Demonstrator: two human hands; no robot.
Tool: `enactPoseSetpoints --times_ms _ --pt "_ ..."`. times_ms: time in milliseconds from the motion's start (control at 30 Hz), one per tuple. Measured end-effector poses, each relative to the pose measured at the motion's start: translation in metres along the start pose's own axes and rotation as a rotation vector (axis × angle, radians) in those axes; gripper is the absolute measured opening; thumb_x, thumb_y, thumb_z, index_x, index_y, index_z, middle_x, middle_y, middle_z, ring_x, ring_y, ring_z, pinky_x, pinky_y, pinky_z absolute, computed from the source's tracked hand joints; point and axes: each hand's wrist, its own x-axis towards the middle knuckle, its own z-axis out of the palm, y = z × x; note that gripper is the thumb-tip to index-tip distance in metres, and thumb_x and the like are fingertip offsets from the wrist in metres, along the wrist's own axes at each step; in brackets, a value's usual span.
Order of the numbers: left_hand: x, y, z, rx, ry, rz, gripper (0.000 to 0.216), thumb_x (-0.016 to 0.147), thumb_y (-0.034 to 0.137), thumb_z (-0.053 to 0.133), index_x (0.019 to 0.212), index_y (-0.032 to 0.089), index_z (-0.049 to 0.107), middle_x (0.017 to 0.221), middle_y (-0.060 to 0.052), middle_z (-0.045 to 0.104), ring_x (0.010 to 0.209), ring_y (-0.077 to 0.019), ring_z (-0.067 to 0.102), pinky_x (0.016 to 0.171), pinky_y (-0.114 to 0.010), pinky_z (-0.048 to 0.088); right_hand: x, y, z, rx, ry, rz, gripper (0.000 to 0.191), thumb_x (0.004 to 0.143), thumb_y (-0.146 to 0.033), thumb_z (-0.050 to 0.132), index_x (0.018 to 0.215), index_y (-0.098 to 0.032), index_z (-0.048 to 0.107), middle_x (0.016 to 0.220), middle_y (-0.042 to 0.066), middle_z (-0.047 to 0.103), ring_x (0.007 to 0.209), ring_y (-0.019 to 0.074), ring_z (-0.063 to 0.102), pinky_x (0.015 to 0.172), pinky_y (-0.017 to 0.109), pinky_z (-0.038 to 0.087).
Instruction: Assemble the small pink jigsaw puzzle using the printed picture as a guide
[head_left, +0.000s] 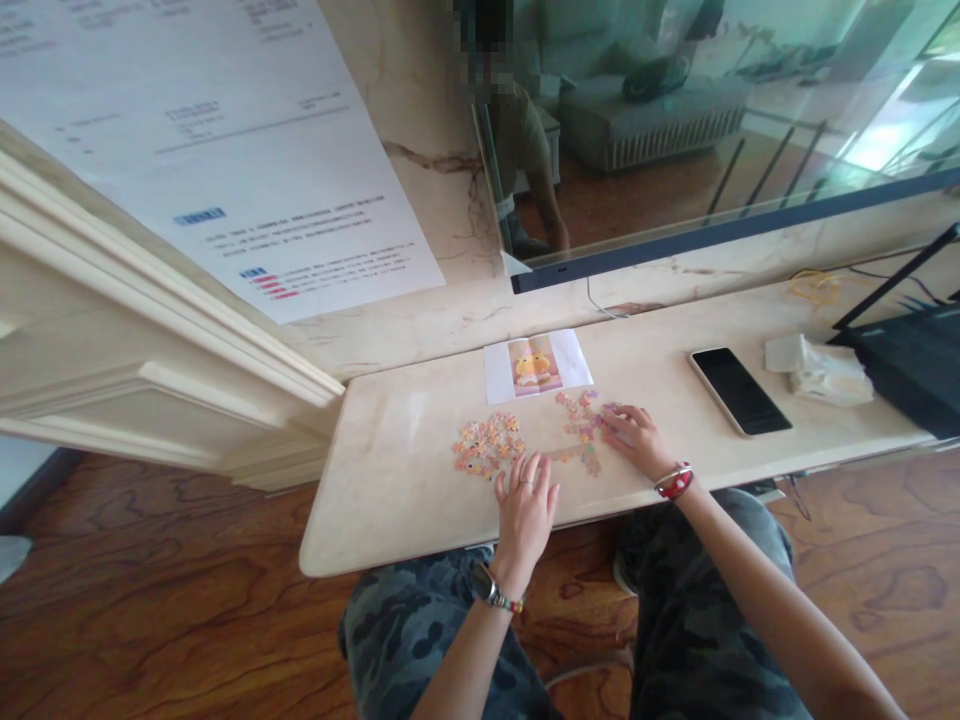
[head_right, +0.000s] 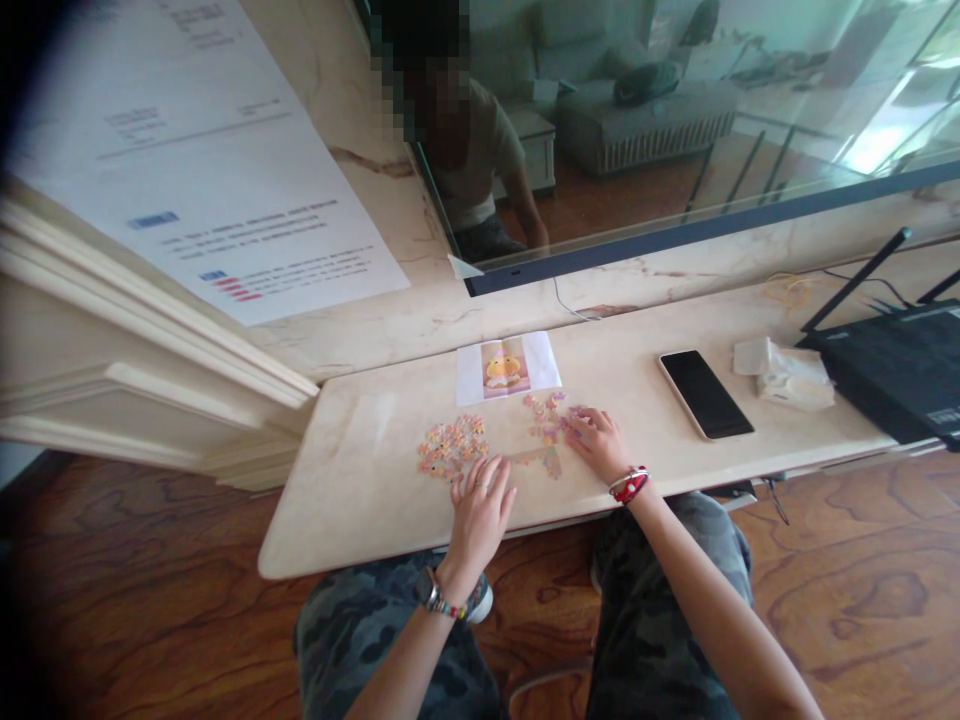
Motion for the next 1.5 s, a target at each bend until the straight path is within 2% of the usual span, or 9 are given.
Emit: enactPoseSetpoints --times_ms 200,567,933,1033,1200,1367,1500 --pt "0.005 0.007 0.001 0.009 0.007 -0.005 0.034 0.084 0.031 0.037 0.115 0.025 0.046 0.122 -0.006 0.047 0.117 -0.0247 0.035 0.091 -0.048 0.033 0.011 -0.012 0.009 -0.051 0.013 0.045 0.024 0.078 -0.031 0.046 0.094 -0.022 0.061 0.1 0.008 0.054 0.09 0.0202 0.048 0.078 0.036 0.041" --pt "-0.015 0.001 -0.002 0.016 -0.019 -0.052 0.04 0.084 0.031 0.035 0.124 0.025 0.037 0.127 -0.006 0.041 0.12 -0.0247 0.031 0.092 -0.049 0.032 -0.004 -0.018 -0.007 0.028 0.062 -0.027 0.019 0.078 -0.025 0.046 0.088 -0.021 0.062 0.095 0.007 0.056 0.087 0.0183 0.051 0.078 0.034 0.042" --pt "-0.012 0.0 0.0 -0.005 -0.041 -0.051 0.04 0.085 0.031 0.033 0.124 0.024 0.037 0.125 -0.005 0.045 0.121 -0.0245 0.029 0.091 -0.051 0.032 0.002 -0.03 -0.007 0.013 0.037 -0.027 0.017 0.077 -0.023 0.047 0.083 -0.021 0.064 0.092 0.007 0.057 0.084 0.0183 0.051 0.074 0.033 0.043" --pt "-0.012 0.0 -0.002 -0.004 -0.045 -0.053 0.041 0.085 0.032 0.033 0.125 0.023 0.036 0.126 -0.005 0.044 0.121 -0.0247 0.028 0.091 -0.051 0.033 0.005 -0.023 -0.01 -0.004 0.056 0.0 0.018 0.077 -0.025 0.048 0.083 -0.021 0.064 0.092 0.008 0.057 0.086 0.0193 0.05 0.075 0.035 0.042" --pt "-0.014 -0.002 -0.006 -0.006 -0.041 -0.072 0.044 0.085 0.033 0.032 0.128 0.026 0.03 0.128 -0.004 0.042 0.121 -0.0237 0.029 0.091 -0.05 0.033 0.018 0.003 -0.024 -0.035 0.086 0.063 0.02 0.077 -0.028 0.048 0.083 -0.019 0.065 0.088 0.009 0.057 0.084 0.0198 0.051 0.075 0.034 0.042" --pt "-0.016 -0.002 -0.005 0.002 -0.037 -0.08 0.044 0.085 0.032 0.033 0.128 0.027 0.029 0.128 -0.004 0.041 0.121 -0.0236 0.029 0.092 -0.049 0.032 0.039 0.022 -0.033 -0.048 -0.01 0.063 0.019 0.075 -0.026 0.049 0.08 -0.017 0.065 0.085 0.009 0.058 0.081 0.0191 0.053 0.075 0.033 0.042" --pt "-0.015 0.001 -0.003 0.01 -0.035 -0.068 0.044 0.084 0.031 0.035 0.128 0.025 0.031 0.128 -0.005 0.042 0.121 -0.0242 0.029 0.092 -0.048 0.033 0.061 0.014 -0.027 -0.028 -0.12 0.037 0.019 0.074 -0.023 0.049 0.083 -0.016 0.065 0.085 0.008 0.059 0.08 0.017 0.053 0.075 0.029 0.041"
